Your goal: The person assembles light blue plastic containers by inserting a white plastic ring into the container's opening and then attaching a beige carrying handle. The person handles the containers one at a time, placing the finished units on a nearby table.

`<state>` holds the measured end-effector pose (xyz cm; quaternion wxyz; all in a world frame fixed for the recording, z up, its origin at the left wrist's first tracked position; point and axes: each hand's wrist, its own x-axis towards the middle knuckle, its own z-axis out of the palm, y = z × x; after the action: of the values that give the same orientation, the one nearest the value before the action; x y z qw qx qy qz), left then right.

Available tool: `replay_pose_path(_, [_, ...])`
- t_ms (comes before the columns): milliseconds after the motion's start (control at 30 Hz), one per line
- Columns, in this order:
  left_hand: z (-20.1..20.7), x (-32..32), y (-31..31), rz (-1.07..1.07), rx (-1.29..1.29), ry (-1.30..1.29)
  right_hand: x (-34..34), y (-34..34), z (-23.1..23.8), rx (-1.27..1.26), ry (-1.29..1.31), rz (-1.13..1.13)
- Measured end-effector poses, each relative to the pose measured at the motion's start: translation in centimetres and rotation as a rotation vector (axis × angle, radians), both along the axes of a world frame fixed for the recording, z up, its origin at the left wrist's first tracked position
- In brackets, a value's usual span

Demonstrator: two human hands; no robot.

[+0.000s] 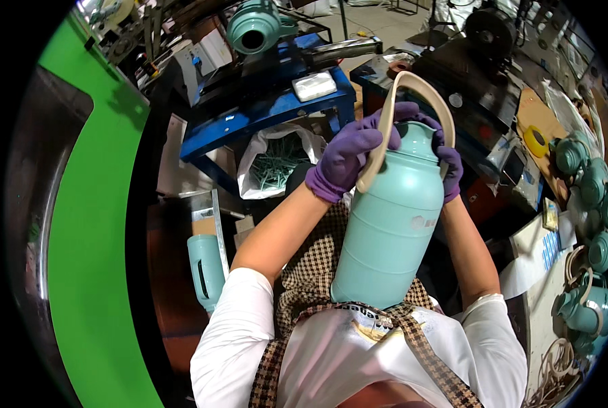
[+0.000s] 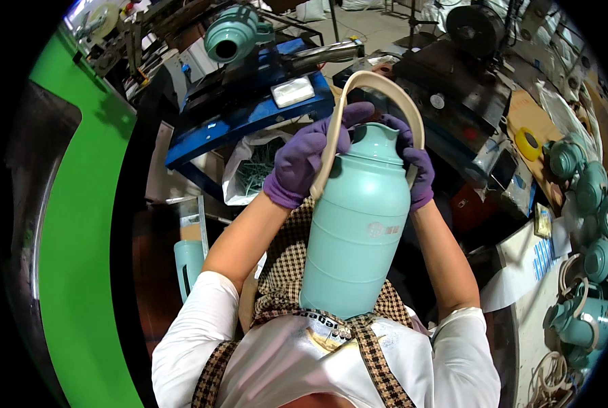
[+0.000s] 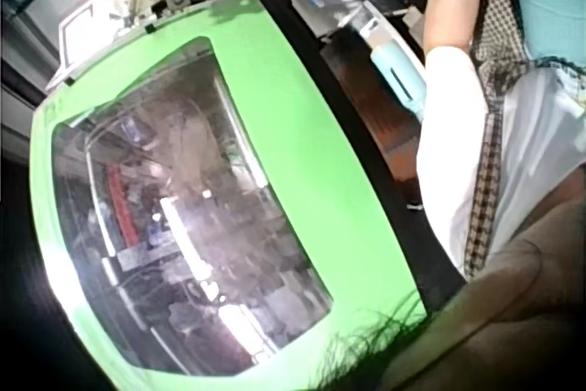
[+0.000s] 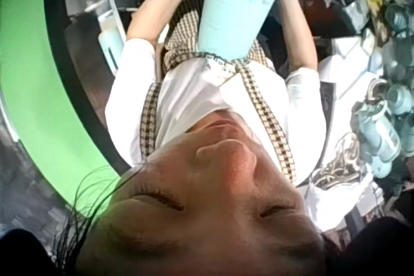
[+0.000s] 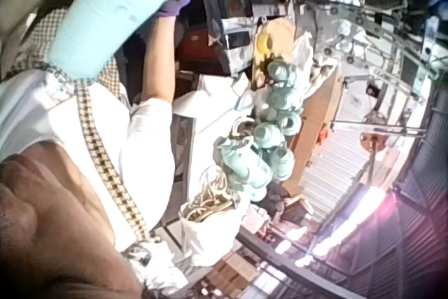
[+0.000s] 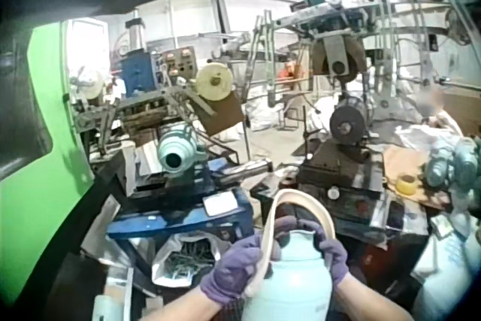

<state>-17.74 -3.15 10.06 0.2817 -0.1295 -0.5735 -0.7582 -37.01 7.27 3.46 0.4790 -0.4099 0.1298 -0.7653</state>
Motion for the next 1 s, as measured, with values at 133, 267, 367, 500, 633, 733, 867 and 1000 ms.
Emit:
replay_pose_path(133, [-0.8, 0.2, 0.0, 0.039, 0.149, -0.123, -0.5, 1.0, -1.3, 0.137, -0.017, -0.037])
replay_pose_path(267, [0.2, 1.2, 0.8, 0.389, -0.367, -0.143, 0.0, 0.3, -1.9, 0.095, -0.133, 0.068])
replay_pose_path(367, [1.3, 2.2, 1.0, 0.602, -1.047, 0.173, 0.5, -0.7, -2.2, 0.078, -0.278, 0.210])
replay_pose_path(500, [0.8, 2.0, 0.0, 0.629, -1.388, 0.428, 0.8, -0.1, -0.2, 0.086, -0.387, 0.280])
replay_pose_path(633, [-1.4, -0.8, -2.5, 0.869, -0.743, -0.359, 1.0, 1.1, 4.9, 0.184, 0.009, -0.070])
replay_pose_path(733, [-1.9, -2.0, -3.1, 1.162, -0.379, -0.240, 1.6, -0.6, 8.8, 0.538, 0.467, -0.294])
replay_pose_path(867, [0.5, 3.3, -3.2, 0.698, -0.423, -0.348, 3.4, -2.8, 11.3, 0.419, 0.731, -0.265])
replay_pose_path(1000, [0.9, 8.4, -4.1, 0.778, -0.762, -0.438, 8.9, -3.4, 10.5, -0.083, 1.315, -0.672])
